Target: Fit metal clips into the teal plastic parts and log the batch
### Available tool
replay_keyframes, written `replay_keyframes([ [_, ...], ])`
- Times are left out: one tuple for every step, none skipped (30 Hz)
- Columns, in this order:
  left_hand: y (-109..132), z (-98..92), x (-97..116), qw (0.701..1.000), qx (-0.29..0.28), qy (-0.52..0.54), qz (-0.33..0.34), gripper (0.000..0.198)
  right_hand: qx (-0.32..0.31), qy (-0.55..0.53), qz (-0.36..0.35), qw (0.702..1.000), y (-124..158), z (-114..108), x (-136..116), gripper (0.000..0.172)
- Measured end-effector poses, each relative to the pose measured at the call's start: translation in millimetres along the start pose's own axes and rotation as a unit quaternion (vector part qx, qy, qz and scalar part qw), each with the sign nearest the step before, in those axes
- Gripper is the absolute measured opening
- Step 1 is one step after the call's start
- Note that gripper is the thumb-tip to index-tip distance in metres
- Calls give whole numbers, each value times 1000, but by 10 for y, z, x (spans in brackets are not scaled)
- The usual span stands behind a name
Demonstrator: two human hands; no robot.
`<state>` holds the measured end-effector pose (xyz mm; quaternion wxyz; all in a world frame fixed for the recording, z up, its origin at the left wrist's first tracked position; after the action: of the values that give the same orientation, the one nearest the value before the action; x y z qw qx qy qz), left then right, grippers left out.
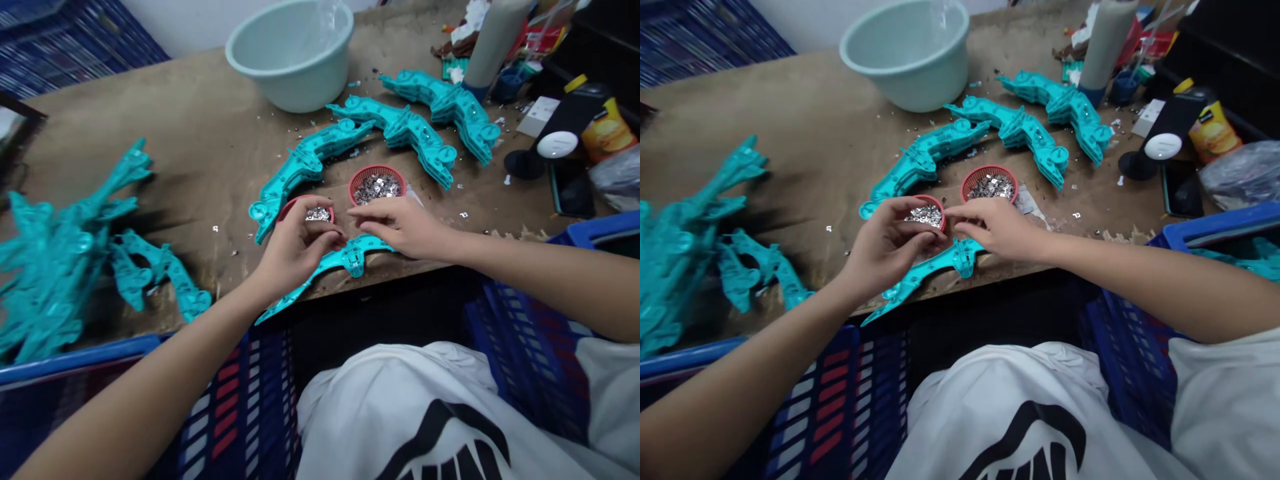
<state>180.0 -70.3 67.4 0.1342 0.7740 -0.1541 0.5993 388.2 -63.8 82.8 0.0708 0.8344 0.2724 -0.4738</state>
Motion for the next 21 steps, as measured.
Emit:
replay_keyframes([
  [51, 92, 58, 999, -7, 42, 8, 43, -9, -53, 1, 999, 12, 52, -16, 30],
  [88, 164, 101, 997, -11, 71, 16, 42, -16, -102, 9, 995, 25, 97, -15, 27],
  [111, 215, 130, 996, -13, 91, 19, 43, -22, -145, 20, 989, 36, 136, -2, 26],
  [122, 249, 143, 994, -11, 105, 18, 44, -23, -181, 30, 983, 46, 166, 19, 26],
  [125, 268, 145, 993, -9, 115, 13, 46, -20, -208, 38, 977, 53, 185, 42, 27],
  [122, 278, 139, 992, -8, 124, 5, 49, -17, -227, 41, 973, 58, 196, 60, 29],
  [117, 281, 127, 991, -8, 134, -4, 52, -18, -238, 39, 970, 59, 205, 71, 30],
  [113, 283, 113, 989, -10, 147, -13, 55, -22, -242, 32, 970, 59, 209, 70, 31],
  [111, 286, 97, 987, -13, 162, -22, 58, -29, -239, 21, 970, 57, 206, 56, 30],
  [111, 291, 78, 984, -19, 176, -30, 61, -35, -230, 7, 972, 55, 195, 33, 28],
  [113, 300, 56, 981, -27, 187, -39, 63, -43, -217, -6, 975, 53, 178, 4, 26],
  [114, 311, 30, 980, -36, 191, -44, 63, -51, -199, -17, 978, 51, 151, -26, 25],
  [114, 322, 2, 981, -44, 184, -43, 60, -58, -178, -23, 982, 47, 115, -51, 24],
  [110, 327, -27, 986, -44, 159, -33, 54, -66, -151, -25, 986, 41, 74, -67, 24],
  [103, 329, -56, 993, -41, 111, -10, 46, -76, -116, -22, 990, 32, 28, -66, 24],
  [98, 339, -80, 998, -41, 39, 28, 39, -85, -75, -19, 993, 19, -21, -48, 23],
  [98, 368, -106, 995, -52, -52, 74, 37, -94, -28, -16, 995, 4, -69, -12, 22],
  [108, 423, -145, 978, -79, -150, 121, 41, -104, 21, -16, 994, -13, -112, 42, 21],
  [132, 500, -204, 948, -122, -244, 161, 48, -119, 68, -17, 990, -28, -140, 113, 20],
  [166, 581, -285, 911, -174, -323, 190, 57, -140, 110, -20, 984, -40, -151, 197, 20],
  [207, 650, -376, 873, -223, -382, 206, 62, -166, 145, -22, 975, -45, -145, 291, 21],
])
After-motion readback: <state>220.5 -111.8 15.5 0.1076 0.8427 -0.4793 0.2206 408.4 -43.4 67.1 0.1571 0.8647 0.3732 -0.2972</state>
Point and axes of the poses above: each hand's wrist, its own y-axis away from the middle knuckle, its own z-axis out of the palm, x = y × z, the point moved 5 cm from there along -y, towards the middle knuckle
